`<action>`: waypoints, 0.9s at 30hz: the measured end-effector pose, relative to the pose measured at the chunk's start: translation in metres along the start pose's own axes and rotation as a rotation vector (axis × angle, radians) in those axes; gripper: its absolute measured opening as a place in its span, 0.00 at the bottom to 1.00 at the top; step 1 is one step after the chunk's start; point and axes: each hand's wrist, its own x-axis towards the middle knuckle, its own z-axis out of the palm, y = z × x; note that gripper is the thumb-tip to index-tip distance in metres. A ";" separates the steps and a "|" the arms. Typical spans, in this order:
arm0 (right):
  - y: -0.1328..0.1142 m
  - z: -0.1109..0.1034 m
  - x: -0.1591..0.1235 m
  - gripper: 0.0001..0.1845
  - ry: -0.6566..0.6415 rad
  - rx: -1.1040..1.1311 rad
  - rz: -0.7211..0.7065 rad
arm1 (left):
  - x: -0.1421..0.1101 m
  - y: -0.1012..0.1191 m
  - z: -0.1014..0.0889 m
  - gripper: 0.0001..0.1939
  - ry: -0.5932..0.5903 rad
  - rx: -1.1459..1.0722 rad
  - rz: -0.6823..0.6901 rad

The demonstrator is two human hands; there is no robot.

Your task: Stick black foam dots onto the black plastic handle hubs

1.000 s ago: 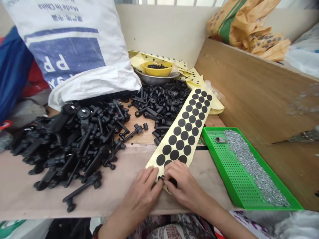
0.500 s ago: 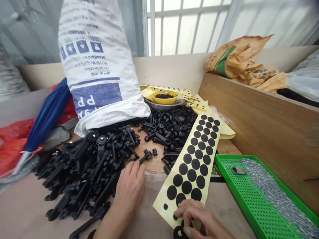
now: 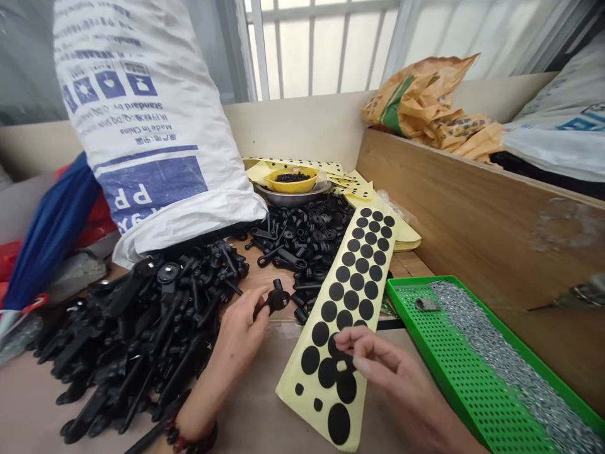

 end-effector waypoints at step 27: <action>0.006 0.011 0.015 0.10 -0.052 0.143 0.087 | -0.037 0.059 0.032 0.30 -0.525 -1.157 -0.565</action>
